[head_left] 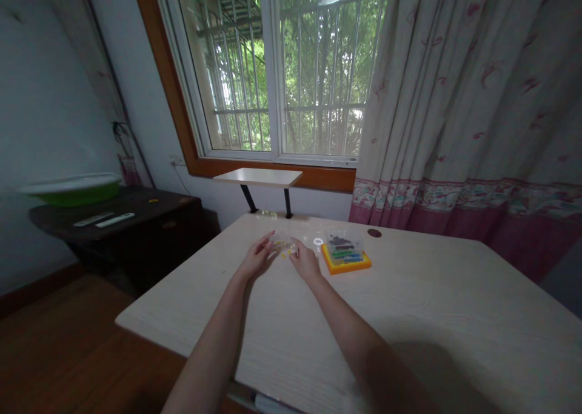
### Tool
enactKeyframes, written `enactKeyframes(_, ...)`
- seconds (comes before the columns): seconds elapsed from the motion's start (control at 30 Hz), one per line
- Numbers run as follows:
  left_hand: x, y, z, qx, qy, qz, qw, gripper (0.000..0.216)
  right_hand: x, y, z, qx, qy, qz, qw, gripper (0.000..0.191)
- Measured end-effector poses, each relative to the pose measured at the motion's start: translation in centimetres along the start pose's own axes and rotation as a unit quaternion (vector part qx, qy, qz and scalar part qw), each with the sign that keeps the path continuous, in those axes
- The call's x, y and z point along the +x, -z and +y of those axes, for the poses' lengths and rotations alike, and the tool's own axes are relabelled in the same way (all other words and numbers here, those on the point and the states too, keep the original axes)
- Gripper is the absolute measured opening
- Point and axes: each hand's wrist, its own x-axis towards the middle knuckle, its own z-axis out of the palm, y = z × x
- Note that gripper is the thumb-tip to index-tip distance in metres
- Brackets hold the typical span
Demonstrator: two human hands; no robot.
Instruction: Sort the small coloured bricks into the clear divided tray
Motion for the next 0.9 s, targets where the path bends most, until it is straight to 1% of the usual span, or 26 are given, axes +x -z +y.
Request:
enactKeyframes(0.1, 0.1, 0.1, -0.5, 0.033, -0.01, -0.002, 0.999, 0.055, -0.1, 0.1, -0.1, -0.017, 0.002, -0.006, 1.0, 0.052)
enactKeyframes(0.2, 0.2, 0.0, -0.9, 0.07, -0.037, -0.007, 0.997, 0.049, 0.0, 0.1, -0.1, -0.027, -0.003, 0.002, 1.0, 0.052)
enactKeyframes(0.33, 0.3, 0.0, -1.2, 0.132, -0.074, -0.021, 0.988, 0.043, 0.0, -0.1, 0.1, -0.04, -0.011, 0.001, 0.999, 0.052)
enactKeyframes(0.43, 0.3, 0.0, -1.2, 0.163, -0.091, -0.028, 0.982, 0.04, 0.1, -0.3, 0.1, -0.044, -0.003, 0.008, 0.999, 0.053)
enactKeyframes(0.6, 0.2, -0.1, -1.0, 0.201, -0.101, -0.043, 0.973, 0.038, 0.1, -0.2, -0.1, -0.05, -0.007, 0.002, 0.999, 0.054)
enactKeyframes(0.73, 0.2, -0.1, -1.0, 0.218, -0.097, -0.029, 0.971, 0.039, 0.0, 0.0, -0.3, -0.042, -0.009, -0.001, 0.999, 0.053)
enactKeyframes(0.9, 0.1, -0.2, -0.6, 0.243, -0.096, -0.027, 0.965, 0.037, -0.2, 0.0, -0.3, -0.046, 0.001, -0.004, 0.999, 0.055)
